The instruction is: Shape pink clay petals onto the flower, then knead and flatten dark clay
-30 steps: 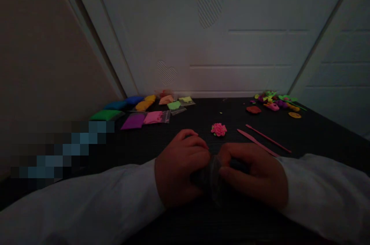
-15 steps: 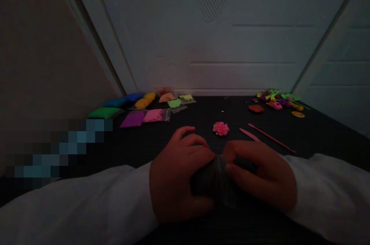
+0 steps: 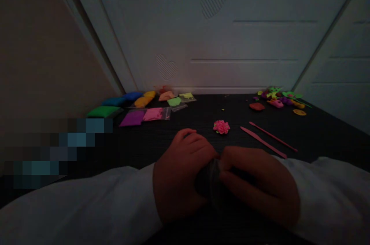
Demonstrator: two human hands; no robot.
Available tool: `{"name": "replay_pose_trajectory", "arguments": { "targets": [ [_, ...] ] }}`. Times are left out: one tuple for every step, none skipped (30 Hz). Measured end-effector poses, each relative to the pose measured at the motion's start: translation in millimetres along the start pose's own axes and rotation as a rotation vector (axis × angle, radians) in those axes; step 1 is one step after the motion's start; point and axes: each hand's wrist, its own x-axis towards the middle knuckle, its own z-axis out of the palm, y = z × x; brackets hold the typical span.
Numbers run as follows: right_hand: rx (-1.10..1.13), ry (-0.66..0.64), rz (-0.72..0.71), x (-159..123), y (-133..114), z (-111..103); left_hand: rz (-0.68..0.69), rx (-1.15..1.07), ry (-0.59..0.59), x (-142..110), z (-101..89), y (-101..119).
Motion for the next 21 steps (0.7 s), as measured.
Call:
{"name": "replay_pose_trajectory", "arguments": {
  "targets": [
    [-0.008, -0.003, 0.000, 0.3, 1.3, 0.3, -0.013, -0.010, -0.004, 0.1, 0.0, 0.1],
    [-0.016, -0.007, 0.002, 0.4, 2.6, 0.5, -0.019, -0.010, -0.006, 0.1, -0.2, 0.0],
    [-0.020, -0.012, 0.006, 0.5, 3.6, 0.7, -0.020, 0.000, -0.010, 0.1, -0.3, -0.3],
    [-0.020, -0.019, 0.011, 0.5, 4.4, 0.7, -0.018, 0.016, -0.013, 0.0, -0.5, -0.7],
    [-0.017, -0.023, 0.016, 0.5, 4.8, 0.6, -0.014, 0.033, -0.017, 0.1, -0.5, -1.4],
    [-0.012, -0.024, 0.022, 0.5, 4.9, 0.5, -0.008, 0.049, -0.022, 0.2, -0.5, -2.2],
    [-0.003, -0.020, 0.028, 0.5, 4.8, 0.4, -0.002, 0.062, -0.027, 0.4, -0.2, -3.1],
    [0.007, -0.013, 0.033, 0.4, 4.4, 0.3, 0.002, 0.074, -0.031, 0.8, 0.1, -4.1],
    [0.015, -0.002, 0.037, 0.4, 3.9, 0.4, 0.005, 0.084, -0.036, 1.2, 0.5, -5.1],
    [0.021, 0.009, 0.037, 0.4, 3.5, 0.5, 0.007, 0.095, -0.040, 1.6, 0.9, -6.1],
    [0.026, 0.018, 0.036, 0.4, 3.1, 0.7, 0.007, 0.108, -0.043, 2.1, 1.4, -7.2],
    [0.030, 0.027, 0.033, 0.3, 2.9, 0.9, 0.007, 0.119, -0.042, 2.5, 1.7, -8.2],
    [0.032, 0.035, 0.029, 0.3, 2.7, 1.1, 0.007, 0.130, -0.037, 2.8, 2.0, -9.3],
    [0.034, 0.042, 0.026, 0.1, 2.8, 1.1, 0.013, 0.138, -0.029, 3.0, 2.1, -10.4],
    [0.040, 0.046, 0.023, -0.1, 2.9, 1.1, 0.021, 0.145, -0.019, 3.0, 2.2, -11.6],
    [0.048, 0.049, 0.020, -0.3, 3.0, 0.9, 0.032, 0.149, -0.009, 3.0, 2.1, -12.8],
    [0.056, 0.054, 0.017, -0.6, 3.2, 0.5, 0.045, 0.151, -0.001, 3.1, 2.1, -14.2],
    [0.064, 0.059, 0.013, -0.9, 3.3, 0.1, 0.056, 0.150, 0.002, 3.1, 2.0, -15.5],
    [0.072, 0.069, 0.012, -1.2, 3.5, -0.4, 0.062, 0.150, -0.002, 3.3, 1.9, -16.8],
    [0.079, 0.080, 0.012, -1.4, 3.7, -0.9, 0.061, 0.150, -0.012, 3.7, 1.7, -18.0],
    [0.081, 0.092, 0.013, -1.6, 3.9, -1.4, 0.053, 0.152, -0.026, 4.3, 1.5, -18.9]
  ]
}}
